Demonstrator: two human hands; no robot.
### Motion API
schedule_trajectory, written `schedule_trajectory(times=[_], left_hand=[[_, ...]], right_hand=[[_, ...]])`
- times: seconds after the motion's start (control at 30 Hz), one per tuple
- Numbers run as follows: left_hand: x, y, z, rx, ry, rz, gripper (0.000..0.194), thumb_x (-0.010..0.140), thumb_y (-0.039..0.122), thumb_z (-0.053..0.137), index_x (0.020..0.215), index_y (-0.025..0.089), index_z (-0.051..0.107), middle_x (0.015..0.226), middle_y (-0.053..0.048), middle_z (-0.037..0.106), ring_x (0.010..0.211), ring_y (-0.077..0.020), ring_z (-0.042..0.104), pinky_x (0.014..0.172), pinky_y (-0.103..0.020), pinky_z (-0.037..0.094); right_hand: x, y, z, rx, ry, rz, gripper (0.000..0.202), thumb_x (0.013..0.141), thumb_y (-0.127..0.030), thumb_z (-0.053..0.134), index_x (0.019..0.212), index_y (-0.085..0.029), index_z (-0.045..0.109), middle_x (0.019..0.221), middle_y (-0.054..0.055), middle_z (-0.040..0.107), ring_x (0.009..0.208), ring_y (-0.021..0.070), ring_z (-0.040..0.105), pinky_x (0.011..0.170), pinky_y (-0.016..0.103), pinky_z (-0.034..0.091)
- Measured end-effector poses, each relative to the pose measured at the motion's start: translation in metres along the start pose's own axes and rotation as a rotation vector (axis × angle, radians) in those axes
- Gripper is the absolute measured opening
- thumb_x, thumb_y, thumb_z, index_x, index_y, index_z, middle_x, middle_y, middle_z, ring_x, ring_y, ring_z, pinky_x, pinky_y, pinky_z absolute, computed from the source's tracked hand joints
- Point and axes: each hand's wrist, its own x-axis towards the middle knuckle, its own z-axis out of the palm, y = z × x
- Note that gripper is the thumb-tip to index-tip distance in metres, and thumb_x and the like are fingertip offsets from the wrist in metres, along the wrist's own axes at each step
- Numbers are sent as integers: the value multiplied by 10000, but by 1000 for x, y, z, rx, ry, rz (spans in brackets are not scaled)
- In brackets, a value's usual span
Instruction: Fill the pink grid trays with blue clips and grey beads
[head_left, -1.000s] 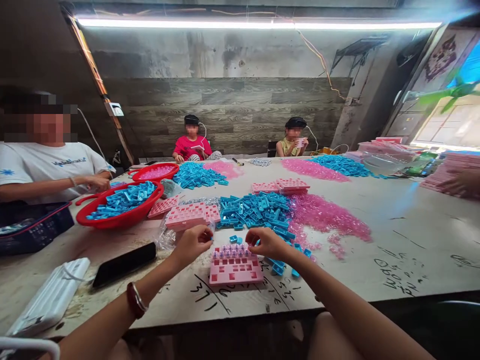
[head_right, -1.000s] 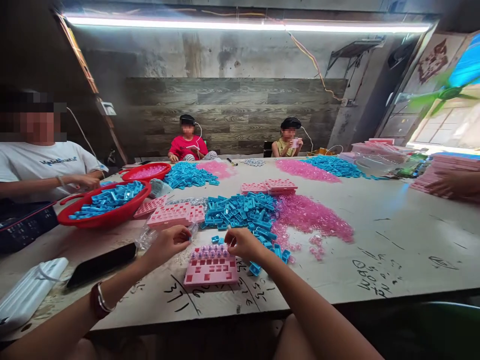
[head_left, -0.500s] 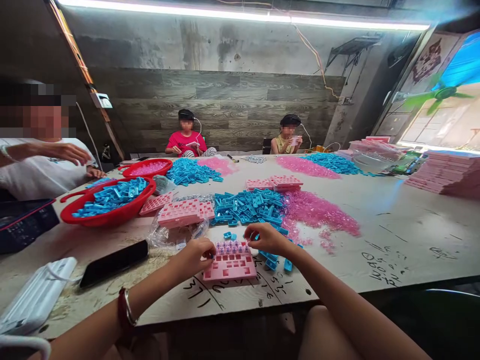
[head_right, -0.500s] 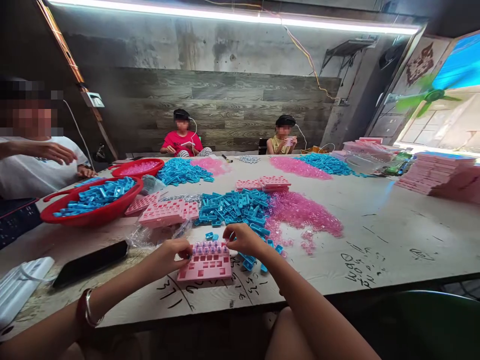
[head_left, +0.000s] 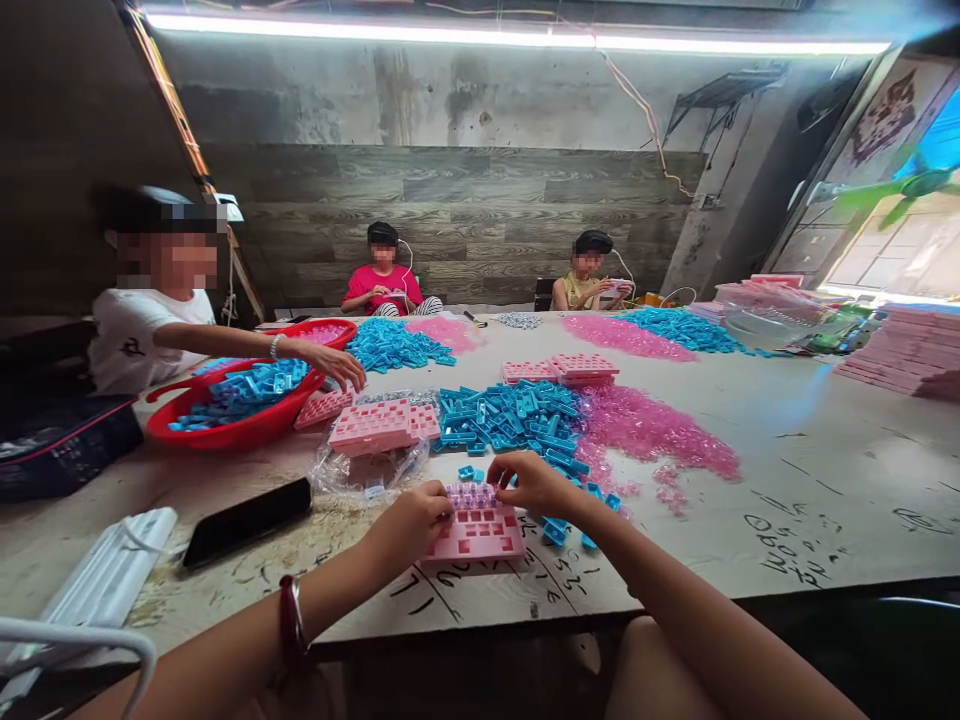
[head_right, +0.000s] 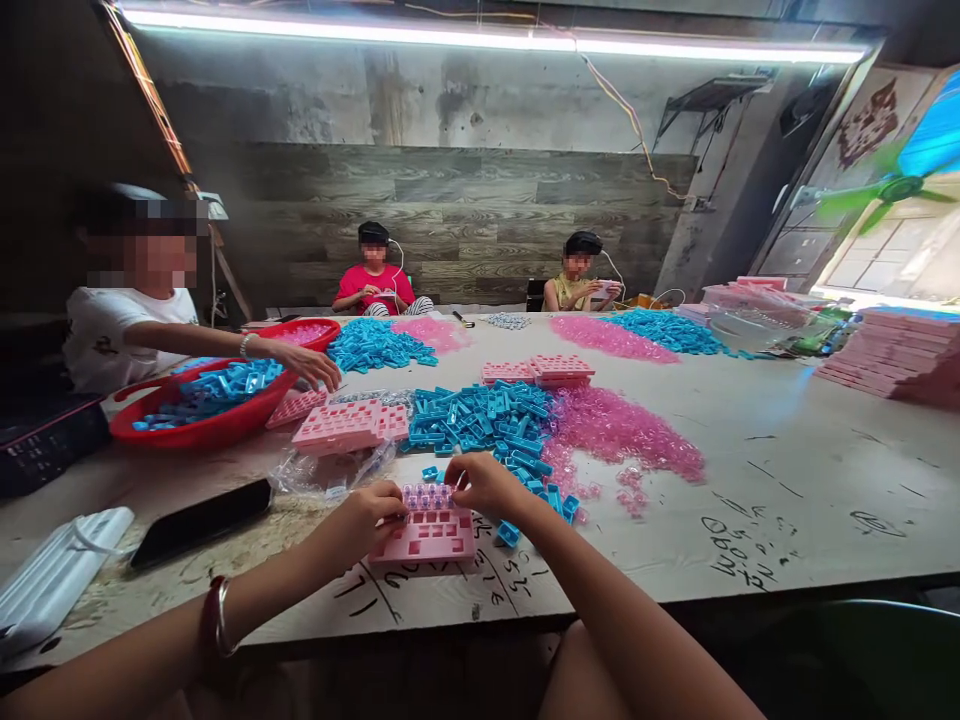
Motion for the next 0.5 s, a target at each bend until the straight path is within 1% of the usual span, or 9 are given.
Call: schedule_trajectory(times=[0.13, 0.23, 0.33, 0.4, 0.43, 0.5], left_hand=[[0, 1, 1, 6, 8, -19, 209, 773, 69, 475, 786, 165, 659, 841, -48, 586, 780, -154, 556, 741, -256, 438], [0, 6, 1, 9, 9, -41, 184, 775, 76, 486, 779, 161, 650, 842, -49, 586, 783, -157, 555, 738, -259, 436], [-1, 10, -3, 2, 10, -56, 150, 748, 86, 529, 822, 163, 635, 842, -42, 590, 786, -161, 554, 715, -255, 437], [0, 6, -12, -8, 29, -63, 144, 733, 105, 553, 844, 167, 621, 854, -39, 594, 785, -162, 559, 702, -254, 442], [0, 1, -19, -6, 58, -72, 145, 736, 109, 546, 849, 169, 616, 862, -39, 598, 788, -162, 562, 706, -258, 446], [3, -16, -36, 50, 168, -109, 175, 752, 102, 503, 874, 170, 608, 907, -51, 609, 845, -174, 569, 769, -285, 449]], right_hand=[[0, 2, 2, -3, 3, 1, 174, 646, -49, 546, 771, -140, 627, 761, 23, 640, 665, 112, 590, 564, 190, 439], [1, 4, 7, -37, 13, -16, 187, 638, -46, 546, 770, -147, 633, 747, 17, 638, 660, 109, 579, 573, 194, 430], [1, 4, 10, -86, 40, -16, 194, 630, -48, 553, 770, -151, 639, 737, 17, 632, 668, 113, 566, 597, 209, 424], [0, 3, 10, -86, 43, -16, 198, 635, -53, 551, 779, -155, 641, 740, 18, 632, 677, 116, 563, 610, 215, 424], [0, 3, 10, -77, 40, -15, 197, 641, -57, 549, 784, -157, 641, 745, 19, 633, 679, 116, 563, 612, 216, 424], [1, 3, 9, -57, 26, -9, 199, 648, -59, 544, 792, -158, 639, 754, 22, 635, 679, 117, 565, 608, 216, 425]])
